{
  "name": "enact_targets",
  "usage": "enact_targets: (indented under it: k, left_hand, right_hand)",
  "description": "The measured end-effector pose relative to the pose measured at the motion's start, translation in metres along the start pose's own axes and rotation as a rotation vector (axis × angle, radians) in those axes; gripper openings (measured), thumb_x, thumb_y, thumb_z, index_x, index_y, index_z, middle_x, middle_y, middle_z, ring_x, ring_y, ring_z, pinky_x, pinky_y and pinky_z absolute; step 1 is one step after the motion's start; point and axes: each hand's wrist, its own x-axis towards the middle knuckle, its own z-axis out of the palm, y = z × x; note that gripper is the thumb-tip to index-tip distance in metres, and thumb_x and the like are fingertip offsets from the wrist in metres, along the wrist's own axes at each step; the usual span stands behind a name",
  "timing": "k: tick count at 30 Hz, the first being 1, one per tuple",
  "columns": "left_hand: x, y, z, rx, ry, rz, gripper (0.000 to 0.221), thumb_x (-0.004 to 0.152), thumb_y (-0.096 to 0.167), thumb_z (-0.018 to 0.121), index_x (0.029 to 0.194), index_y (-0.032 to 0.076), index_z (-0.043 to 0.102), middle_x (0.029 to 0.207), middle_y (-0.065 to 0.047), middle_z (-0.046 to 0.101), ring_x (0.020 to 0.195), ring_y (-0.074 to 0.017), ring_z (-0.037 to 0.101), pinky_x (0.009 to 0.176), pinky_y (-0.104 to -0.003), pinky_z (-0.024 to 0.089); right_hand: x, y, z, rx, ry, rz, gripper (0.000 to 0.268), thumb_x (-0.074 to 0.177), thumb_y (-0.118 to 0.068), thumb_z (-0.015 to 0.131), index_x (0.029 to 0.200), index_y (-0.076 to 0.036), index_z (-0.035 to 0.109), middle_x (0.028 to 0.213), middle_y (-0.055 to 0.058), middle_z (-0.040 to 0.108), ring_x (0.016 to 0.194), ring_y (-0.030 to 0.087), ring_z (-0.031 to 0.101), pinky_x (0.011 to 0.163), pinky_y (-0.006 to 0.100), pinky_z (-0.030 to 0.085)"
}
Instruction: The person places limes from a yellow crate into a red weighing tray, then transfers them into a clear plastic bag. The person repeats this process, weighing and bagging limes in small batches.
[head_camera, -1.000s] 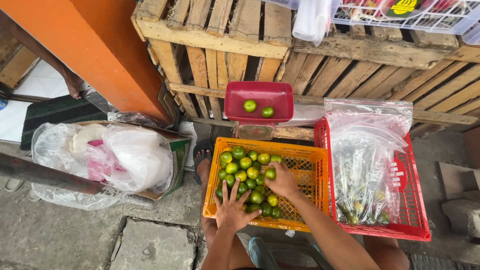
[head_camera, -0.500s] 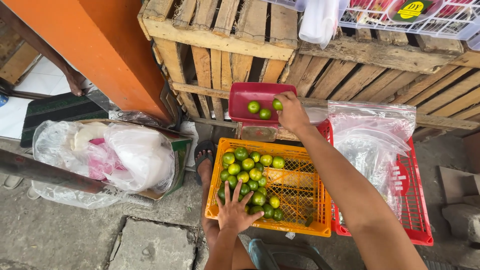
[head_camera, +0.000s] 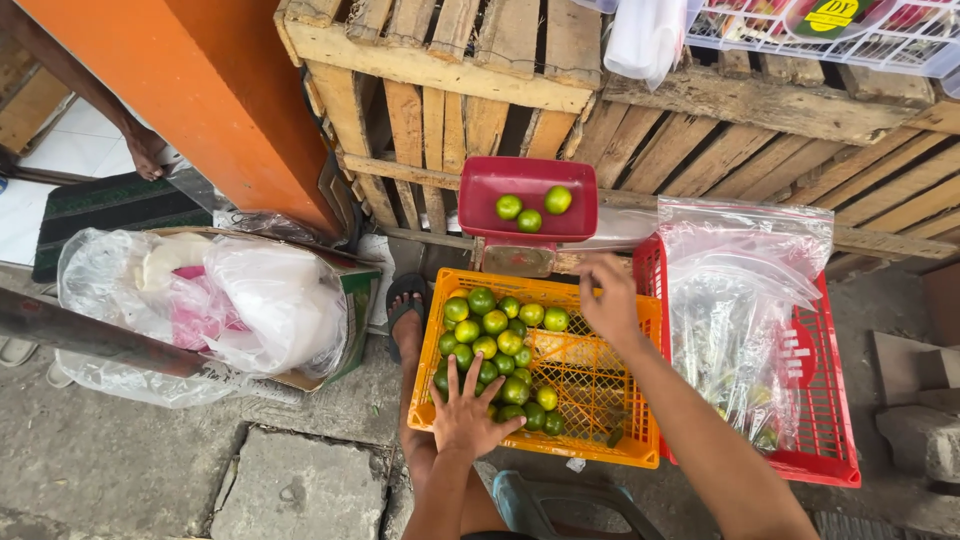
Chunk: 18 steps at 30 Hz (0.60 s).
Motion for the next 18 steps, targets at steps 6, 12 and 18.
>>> enact_targets:
  k: [6, 12, 18]
  left_hand:
    - [-0.002, 0.001, -0.002, 0.002, -0.009, -0.006, 0.089, 0.084, 0.084, 0.037, 0.161, 0.041, 0.027, 0.172, 0.007, -0.021, 0.154, -0.0382, -0.029, 0.123, -0.073, 0.0]
    - [0.001, 0.002, 0.0, 0.045, -0.018, -0.014, 0.091, 0.083, 0.086, 0.032, 0.162, 0.042, 0.024, 0.171, 0.007, -0.023, 0.153, -0.0385, -0.03, 0.123, -0.073, 0.001]
    - [0.0, 0.003, -0.001, 0.011, -0.017, -0.021, 0.091, 0.082, 0.086, 0.036, 0.161, 0.042, 0.026, 0.171, 0.009, -0.022, 0.153, -0.0371, -0.031, 0.123, -0.073, -0.001]
  right_hand:
    - [-0.089, -0.005, 0.008, -0.079, -0.594, 0.492, 0.03, 0.093, -0.005, 0.064, 0.123, -0.008, 0.067, 0.124, 0.012, 0.062, 0.117, 0.028, 0.066, 0.117, 0.043, 0.048]
    - [-0.104, -0.072, 0.01, -0.068, -1.03, 0.74, 0.053, 0.1, -0.025, 0.062, 0.15, -0.02, 0.044, 0.161, 0.01, 0.033, 0.15, 0.03, 0.031, 0.124, 0.053, 0.033]
    - [-0.169, -0.03, 0.057, -0.018, -0.956, 0.746, 0.039, 0.103, -0.03, 0.054, 0.136, -0.012, 0.057, 0.133, 0.006, 0.048, 0.129, 0.028, 0.051, 0.107, 0.047, 0.047]
